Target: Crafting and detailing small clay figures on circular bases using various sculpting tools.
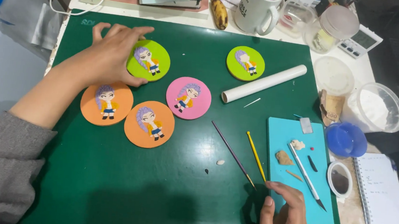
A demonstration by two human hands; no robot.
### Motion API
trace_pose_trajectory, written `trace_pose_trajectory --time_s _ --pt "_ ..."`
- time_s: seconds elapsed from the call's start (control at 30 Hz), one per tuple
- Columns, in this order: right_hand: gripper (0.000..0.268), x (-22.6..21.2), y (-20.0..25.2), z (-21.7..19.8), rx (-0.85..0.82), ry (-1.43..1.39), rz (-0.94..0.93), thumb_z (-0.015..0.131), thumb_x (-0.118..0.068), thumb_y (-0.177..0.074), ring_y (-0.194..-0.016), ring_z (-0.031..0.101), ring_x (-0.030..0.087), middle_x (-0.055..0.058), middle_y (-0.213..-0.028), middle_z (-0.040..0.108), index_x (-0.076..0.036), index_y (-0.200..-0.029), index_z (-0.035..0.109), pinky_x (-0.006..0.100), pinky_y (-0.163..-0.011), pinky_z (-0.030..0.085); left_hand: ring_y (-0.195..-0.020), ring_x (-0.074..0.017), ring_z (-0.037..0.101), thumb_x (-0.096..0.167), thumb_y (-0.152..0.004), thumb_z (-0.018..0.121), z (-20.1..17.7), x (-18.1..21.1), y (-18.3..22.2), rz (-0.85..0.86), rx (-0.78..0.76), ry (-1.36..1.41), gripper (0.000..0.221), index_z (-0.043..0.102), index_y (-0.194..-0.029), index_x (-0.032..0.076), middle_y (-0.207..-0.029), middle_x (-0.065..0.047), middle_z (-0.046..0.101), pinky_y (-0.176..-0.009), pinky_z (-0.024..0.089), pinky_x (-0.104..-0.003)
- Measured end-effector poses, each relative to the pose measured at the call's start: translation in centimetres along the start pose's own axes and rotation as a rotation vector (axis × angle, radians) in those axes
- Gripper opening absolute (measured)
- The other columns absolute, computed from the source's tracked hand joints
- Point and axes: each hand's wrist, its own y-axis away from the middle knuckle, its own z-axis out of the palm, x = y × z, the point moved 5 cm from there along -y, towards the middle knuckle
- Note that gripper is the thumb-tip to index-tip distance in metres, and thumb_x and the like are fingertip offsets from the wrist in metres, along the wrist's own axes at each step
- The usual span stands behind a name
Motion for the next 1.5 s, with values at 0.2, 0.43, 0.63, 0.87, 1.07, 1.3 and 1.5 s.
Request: trace_pose_trajectory --time_s 0.2,0.43,0.63,0.87,1.07,1.3,1.5 --pt "0.018 0.6 0.1 -0.1 -0.029 0.052 0.02 0.055 -0.007 -0.1 -0.1 0.068 0.032 0.02 -0.105 0.07 0.002 -0.112 0.065 0.04 -0.085 0.058 -0.153 -0.0309 0.025 0.064 -0.074 0.069 -3.5 5.2 -3.0 -0.218 -0.334 0.13 0.104 0.022 -0.16 0.03 -0.158 -0.005 0.044 -0.12 0.008 -0.056" --pt "0.025 0.0 -0.8 0.4 -0.088 0.127 -0.005 0.052 -0.015 -0.102 -0.095 0.068 0.027 0.014 -0.101 0.071 -0.002 -0.104 0.073 0.037 -0.084 0.053 -0.138 -0.0386 0.045 0.048 -0.088 0.078 4.3 14.9 -13.3 -0.006 -0.223 0.244 0.094 0.021 -0.157 0.02 -0.149 -0.019 0.048 -0.113 0.025 -0.069" --pt "0.037 1.8 -0.6 2.0 -0.307 0.428 -0.038 0.079 -0.025 -0.086 -0.098 0.059 0.022 0.003 -0.101 0.062 -0.019 -0.122 0.077 0.041 -0.08 0.036 -0.128 -0.0414 0.047 0.076 -0.076 0.08 7.9 17.0 -16.9 -0.027 -0.049 -0.133 0.114 0.019 -0.16 0.027 -0.141 -0.023 0.048 -0.101 0.041 -0.053" --pt "0.039 -1.5 -1.5 5.3 -0.561 0.442 -0.203 0.068 -0.026 -0.093 -0.107 0.053 0.024 -0.002 -0.116 0.063 -0.027 -0.132 0.068 0.044 -0.08 0.032 -0.116 -0.0388 0.055 0.071 -0.069 0.086 7.8 17.6 -16.6 0.086 0.081 -0.107 0.112 0.027 -0.154 0.028 -0.123 -0.02 0.057 -0.095 0.041 -0.053" --pt "0.039 -1.8 -2.7 5.4 -0.538 0.468 -0.18 0.071 -0.024 -0.091 -0.101 0.052 0.022 -0.004 -0.109 0.067 -0.027 -0.129 0.07 0.045 -0.076 0.029 -0.108 -0.0374 0.059 0.064 -0.063 0.09 4.0 17.1 -13.0 0.115 0.256 -0.034 0.108 0.034 -0.147 0.026 -0.115 -0.019 0.058 -0.087 0.044 -0.049" --pt "0.012 0.8 -3.6 3.7 -0.415 0.534 -0.123 0.078 -0.028 -0.087 -0.091 0.053 0.025 -0.002 -0.084 0.061 -0.022 -0.098 0.08 0.046 -0.073 0.027 -0.115 -0.0313 0.058 0.032 -0.067 0.09 -2.8 20.6 2.3 0.333 -0.126 0.565 0.105 0.027 -0.15 0.021 -0.137 -0.015 0.046 -0.088 0.054 -0.044" --pt "0.009 2.3 -3.8 3.6 -0.471 0.515 0.059 0.079 -0.026 -0.078 -0.074 0.056 0.02 -0.009 -0.063 0.064 -0.023 -0.081 0.071 0.042 -0.085 0.032 -0.117 -0.0289 0.065 0.021 -0.086 0.072 -0.5 23.9 12.9 0.493 -0.612 0.912 0.078 0.032 -0.151 0.011 -0.135 -0.015 0.046 -0.093 0.051 -0.04"
